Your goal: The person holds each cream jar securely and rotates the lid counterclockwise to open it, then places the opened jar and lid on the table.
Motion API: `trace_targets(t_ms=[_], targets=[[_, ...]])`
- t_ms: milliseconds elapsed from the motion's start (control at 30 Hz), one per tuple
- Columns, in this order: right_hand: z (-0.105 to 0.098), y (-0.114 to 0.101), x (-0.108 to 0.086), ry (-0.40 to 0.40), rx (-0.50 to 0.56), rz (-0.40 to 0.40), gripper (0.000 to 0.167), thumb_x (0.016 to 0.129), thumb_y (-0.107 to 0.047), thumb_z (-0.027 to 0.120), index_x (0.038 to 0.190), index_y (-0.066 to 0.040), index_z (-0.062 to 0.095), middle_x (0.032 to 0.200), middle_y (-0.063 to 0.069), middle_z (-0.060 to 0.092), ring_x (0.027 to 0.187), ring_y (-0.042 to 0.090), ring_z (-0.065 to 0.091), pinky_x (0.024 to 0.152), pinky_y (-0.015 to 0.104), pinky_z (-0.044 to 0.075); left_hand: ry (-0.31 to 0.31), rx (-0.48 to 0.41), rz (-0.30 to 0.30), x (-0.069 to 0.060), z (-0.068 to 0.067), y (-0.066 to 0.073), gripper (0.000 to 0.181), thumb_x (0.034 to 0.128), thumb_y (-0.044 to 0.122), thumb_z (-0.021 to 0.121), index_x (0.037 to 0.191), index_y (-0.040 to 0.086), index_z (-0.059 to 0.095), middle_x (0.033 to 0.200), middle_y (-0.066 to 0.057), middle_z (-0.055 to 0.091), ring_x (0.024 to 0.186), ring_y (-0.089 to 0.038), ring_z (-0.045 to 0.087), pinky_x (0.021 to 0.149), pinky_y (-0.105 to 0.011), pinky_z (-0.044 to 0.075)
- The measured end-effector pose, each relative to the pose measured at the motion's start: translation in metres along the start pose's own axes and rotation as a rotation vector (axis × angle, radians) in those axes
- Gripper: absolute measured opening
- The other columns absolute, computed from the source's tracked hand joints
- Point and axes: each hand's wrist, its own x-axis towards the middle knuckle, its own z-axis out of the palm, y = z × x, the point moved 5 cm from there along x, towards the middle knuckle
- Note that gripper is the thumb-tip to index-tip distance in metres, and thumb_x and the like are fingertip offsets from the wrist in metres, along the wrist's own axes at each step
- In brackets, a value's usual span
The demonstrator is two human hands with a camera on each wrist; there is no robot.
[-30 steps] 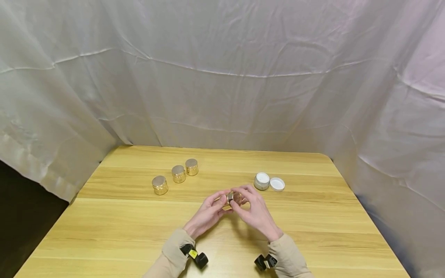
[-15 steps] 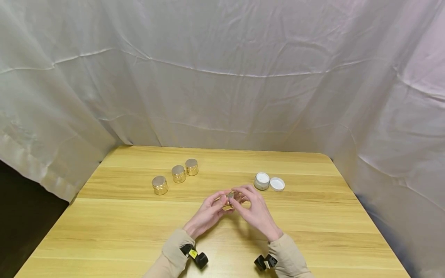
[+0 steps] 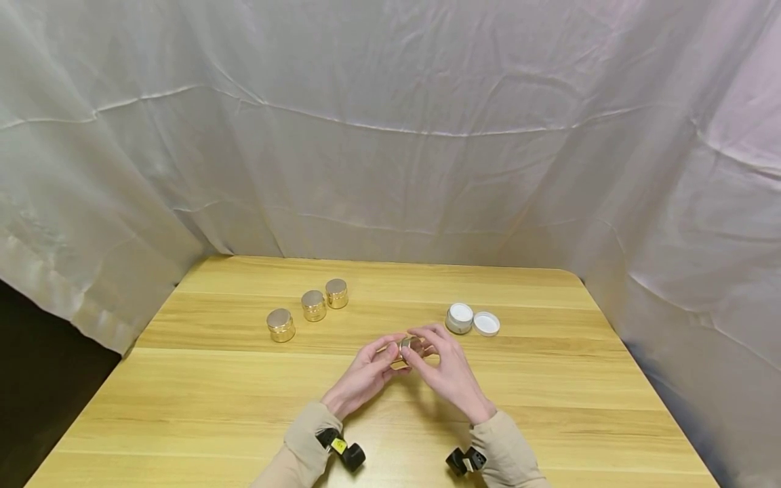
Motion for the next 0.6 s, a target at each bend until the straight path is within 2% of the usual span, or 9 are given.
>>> trace_targets(t_ms=[133, 333, 433, 600], targets=[[-0.0001, -0.0004, -0.0001, 0.007, 0.003, -0.023, 0.028, 0.09, -0.012, 0.075, 0.114, 0.002, 0.07, 0.106, 0.013, 0.066, 0.086, 0.023, 0.069, 0.074, 0.033, 0.064, -0.006, 0.001, 0.007, 0.0004, 0.0003, 0.0, 0.038, 0.1061, 0.022, 0.049, 0.142, 0.007, 0.048, 0.124, 0.005, 0.067, 0.116, -0.008, 0.062, 0.104, -0.029, 0.054], [-0.0012, -0.0028, -0.0005, -0.018, -0.008, -0.055, 0.03, 0.085, -0.006, 0.076, 0.114, -0.001, 0.07, 0.11, 0.013, 0.067, 0.086, 0.022, 0.069, 0.079, 0.033, 0.064, -0.03, -0.004, 0.028, 0.0009, -0.0001, -0.0007, 0.027, 0.1068, 0.019, 0.047, 0.131, 0.016, 0.057, 0.125, 0.005, 0.064, 0.114, -0.008, 0.062, 0.102, -0.029, 0.054], [-0.0012, -0.0039, -0.0005, -0.023, -0.023, -0.058, 0.032, 0.085, -0.009, 0.077, 0.116, -0.001, 0.07, 0.112, 0.012, 0.067, 0.089, 0.024, 0.069, 0.079, 0.034, 0.063, -0.035, -0.003, 0.032, 0.0008, -0.0006, -0.0008, 0.028, 0.1073, 0.019, 0.046, 0.133, 0.015, 0.056, 0.127, 0.003, 0.064, 0.115, -0.008, 0.062, 0.103, -0.029, 0.054], [-0.001, -0.0029, -0.0003, -0.006, -0.042, -0.014, 0.035, 0.089, -0.018, 0.076, 0.118, -0.001, 0.069, 0.113, 0.012, 0.067, 0.091, 0.025, 0.069, 0.074, 0.031, 0.063, -0.022, 0.0, 0.021, 0.0005, -0.0003, -0.0004, 0.03, 0.1069, 0.021, 0.047, 0.135, 0.014, 0.054, 0.125, 0.004, 0.065, 0.115, -0.007, 0.062, 0.104, -0.029, 0.053]])
